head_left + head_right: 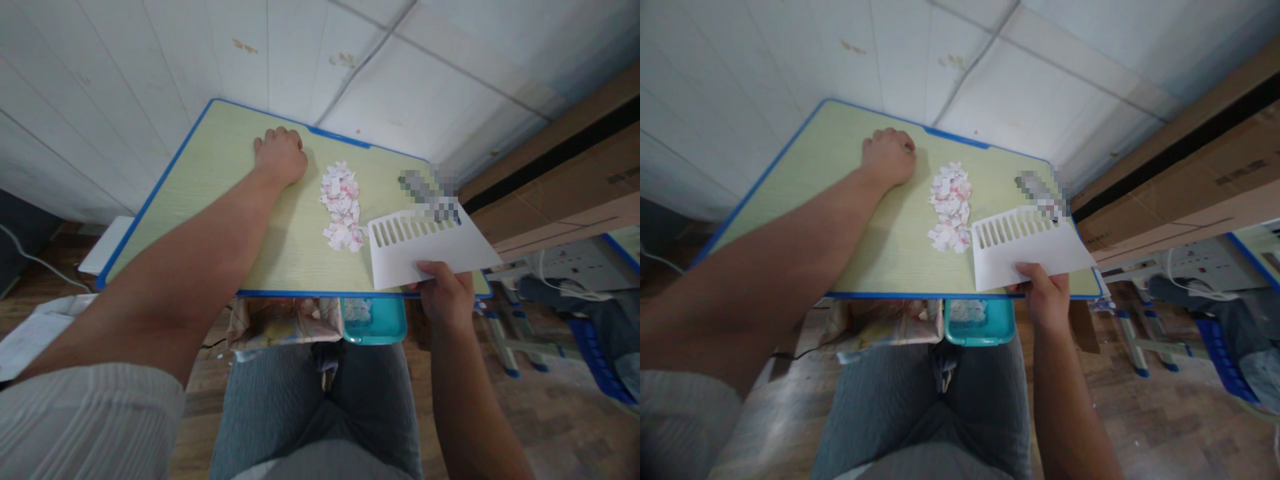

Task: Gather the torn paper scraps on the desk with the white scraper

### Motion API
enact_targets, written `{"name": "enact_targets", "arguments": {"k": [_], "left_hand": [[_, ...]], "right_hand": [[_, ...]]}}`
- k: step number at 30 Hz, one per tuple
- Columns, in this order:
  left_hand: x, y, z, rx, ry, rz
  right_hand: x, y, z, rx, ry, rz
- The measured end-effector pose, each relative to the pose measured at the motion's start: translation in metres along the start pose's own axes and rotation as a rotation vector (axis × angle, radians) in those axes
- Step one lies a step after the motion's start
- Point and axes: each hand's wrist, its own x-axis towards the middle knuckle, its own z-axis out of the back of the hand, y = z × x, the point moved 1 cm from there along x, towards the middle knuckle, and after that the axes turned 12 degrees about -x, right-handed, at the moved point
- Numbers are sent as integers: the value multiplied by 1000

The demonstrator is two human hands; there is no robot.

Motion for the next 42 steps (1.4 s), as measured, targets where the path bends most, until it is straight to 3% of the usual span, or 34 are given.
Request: {"name": "enact_targets", "arguments": {"k": [7,15,21,25,42], "left_hand": [[-3,-2,2,13,78,5],[2,1,-1,29,49,15],[0,-2,0,51,79,13],[0,-3,-1,64,69,13],[-2,-4,-1,100,-2,-18]], "right_hand": [[-3,2,0,17,16,-3],[-5,2,1,-141,193,53],[-12,9,-2,-259,148,138],[-23,11,-3,-288,195,179],[-38,6,-16,-272,142,75]]}}
